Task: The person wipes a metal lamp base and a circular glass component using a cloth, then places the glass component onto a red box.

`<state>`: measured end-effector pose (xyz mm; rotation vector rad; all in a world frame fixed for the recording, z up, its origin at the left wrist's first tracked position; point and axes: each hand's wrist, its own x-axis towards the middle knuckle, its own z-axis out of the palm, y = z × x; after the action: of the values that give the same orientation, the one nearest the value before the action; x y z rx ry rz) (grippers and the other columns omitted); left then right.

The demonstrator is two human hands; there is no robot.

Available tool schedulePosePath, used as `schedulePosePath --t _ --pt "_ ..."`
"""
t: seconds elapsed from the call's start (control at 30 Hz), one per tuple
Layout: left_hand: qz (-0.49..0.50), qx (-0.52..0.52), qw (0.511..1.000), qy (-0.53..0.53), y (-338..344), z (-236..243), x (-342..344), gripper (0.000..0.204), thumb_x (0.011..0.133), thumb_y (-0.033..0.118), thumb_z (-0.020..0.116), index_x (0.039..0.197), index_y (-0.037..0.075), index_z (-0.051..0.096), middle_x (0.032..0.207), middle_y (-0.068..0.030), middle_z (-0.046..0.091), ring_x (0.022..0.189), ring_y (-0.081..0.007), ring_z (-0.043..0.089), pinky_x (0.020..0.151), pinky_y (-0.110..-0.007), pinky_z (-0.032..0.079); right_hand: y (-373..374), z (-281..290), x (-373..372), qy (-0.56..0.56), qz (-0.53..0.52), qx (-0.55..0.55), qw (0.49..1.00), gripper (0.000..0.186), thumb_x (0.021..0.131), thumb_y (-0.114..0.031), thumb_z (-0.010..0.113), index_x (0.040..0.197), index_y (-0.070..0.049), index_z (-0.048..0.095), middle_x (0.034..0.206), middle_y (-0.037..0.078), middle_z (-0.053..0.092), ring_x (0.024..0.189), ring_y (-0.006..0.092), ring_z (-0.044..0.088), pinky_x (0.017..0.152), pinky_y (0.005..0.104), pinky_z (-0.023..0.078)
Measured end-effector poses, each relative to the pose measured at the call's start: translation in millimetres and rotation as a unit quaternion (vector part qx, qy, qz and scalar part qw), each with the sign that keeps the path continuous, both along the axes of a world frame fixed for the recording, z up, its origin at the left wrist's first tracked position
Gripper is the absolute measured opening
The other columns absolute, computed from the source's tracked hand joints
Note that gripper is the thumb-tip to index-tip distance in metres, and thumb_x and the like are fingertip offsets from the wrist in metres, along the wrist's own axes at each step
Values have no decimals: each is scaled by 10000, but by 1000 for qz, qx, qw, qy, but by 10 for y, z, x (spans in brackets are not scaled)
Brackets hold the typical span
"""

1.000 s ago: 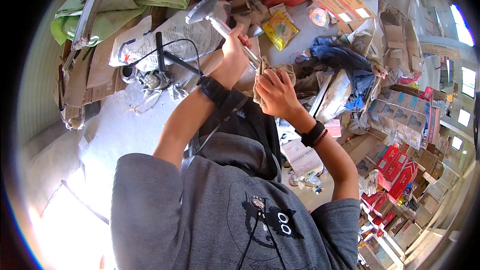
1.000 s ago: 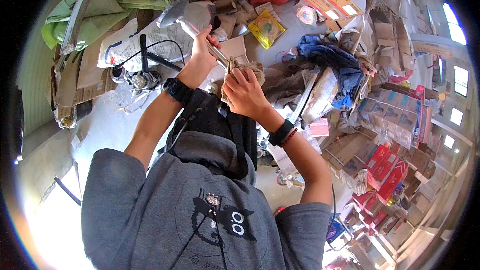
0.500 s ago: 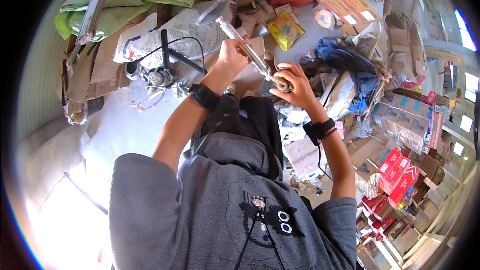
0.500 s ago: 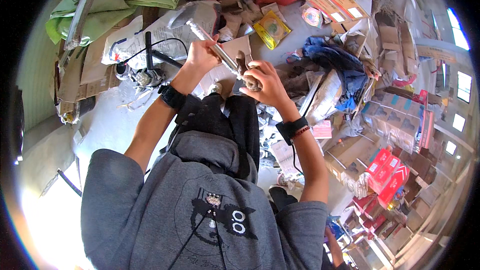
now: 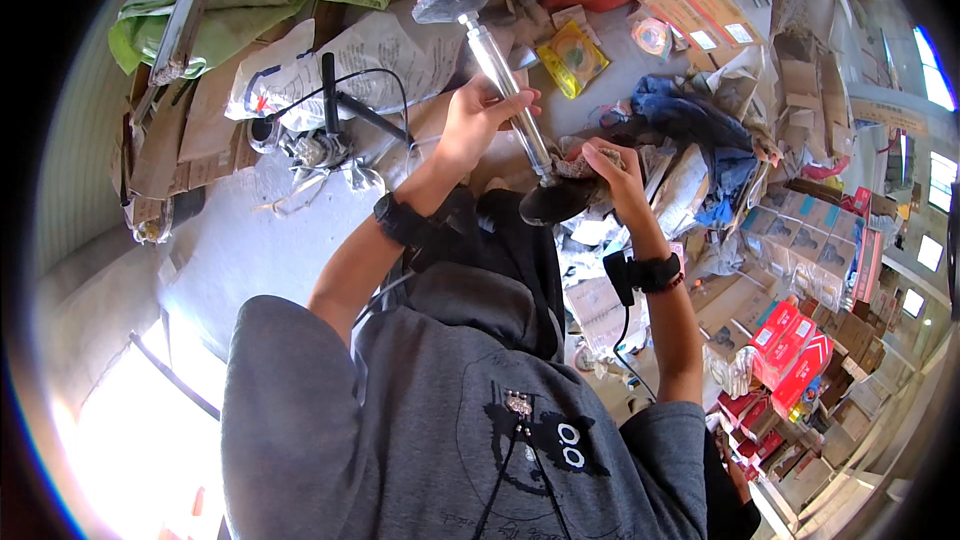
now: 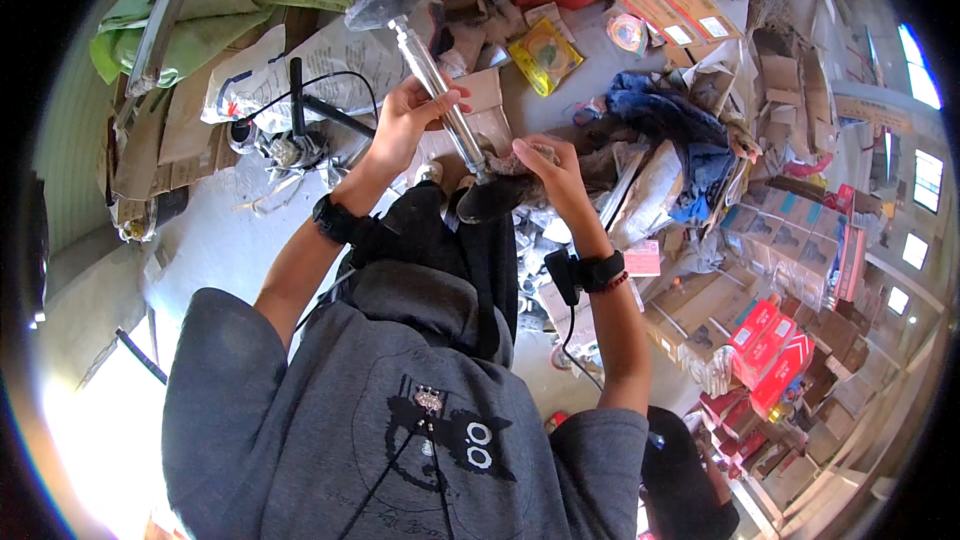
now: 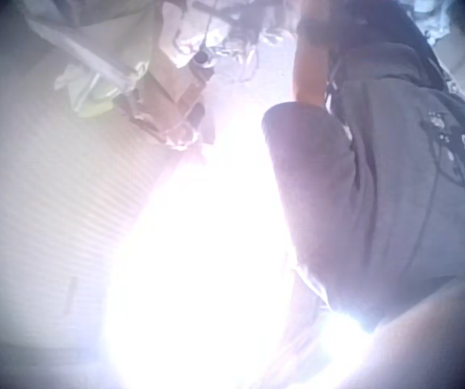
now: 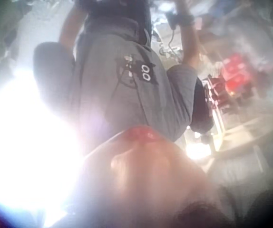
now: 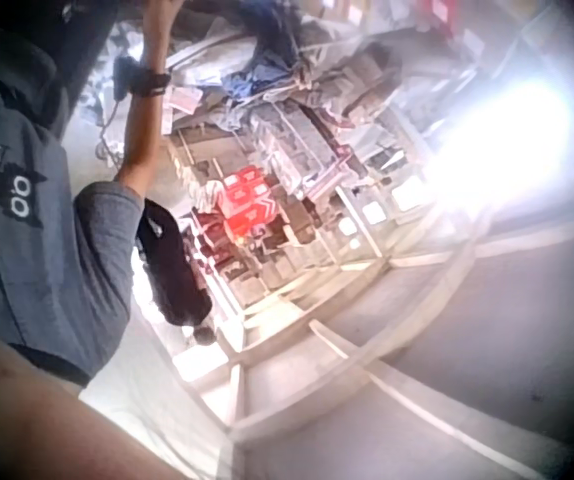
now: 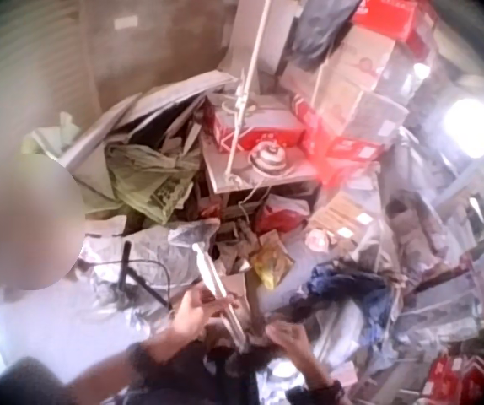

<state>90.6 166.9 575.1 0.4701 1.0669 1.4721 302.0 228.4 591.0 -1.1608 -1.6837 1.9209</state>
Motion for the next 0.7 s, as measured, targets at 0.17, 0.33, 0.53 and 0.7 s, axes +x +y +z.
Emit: schedulePosePath --t 0.17,0.33,0.53,0.7 --pt "45 -39 997 46 38 -192 43 213 800 130 621 962 47 511 872 -61 617 791 -165 619 644 -276 474 -77 0 -89 -23 41 264 963 102 723 -119 648 742 -27 609 715 67 569 698 190 553 653 266 403" --pt "112 -102 988 -12 59 -281 26 221 795 113 622 966 29 511 860 -56 606 787 -187 625 660 -294 491 -417 65 -304 -123 52 613 779 147 645 -143 676 693 -83 550 840 37 531 847 245 523 722 381 384" --pt "152 -165 972 -66 37 -619 -19 181 781 136 645 870 16 543 839 -76 605 749 -189 625 650 -291 497 -735 -203 -374 -90 167 657 729 151 645 -155 663 691 -86 537 841 37 531 902 218 519 736 359 391" --pt "164 -191 966 -55 -7 -750 -162 206 762 153 664 854 17 540 829 -89 612 716 -191 620 659 -289 502 -871 -206 -277 -86 252 581 769 159 678 -196 643 659 -82 534 797 32 524 843 194 527 732 340 405"
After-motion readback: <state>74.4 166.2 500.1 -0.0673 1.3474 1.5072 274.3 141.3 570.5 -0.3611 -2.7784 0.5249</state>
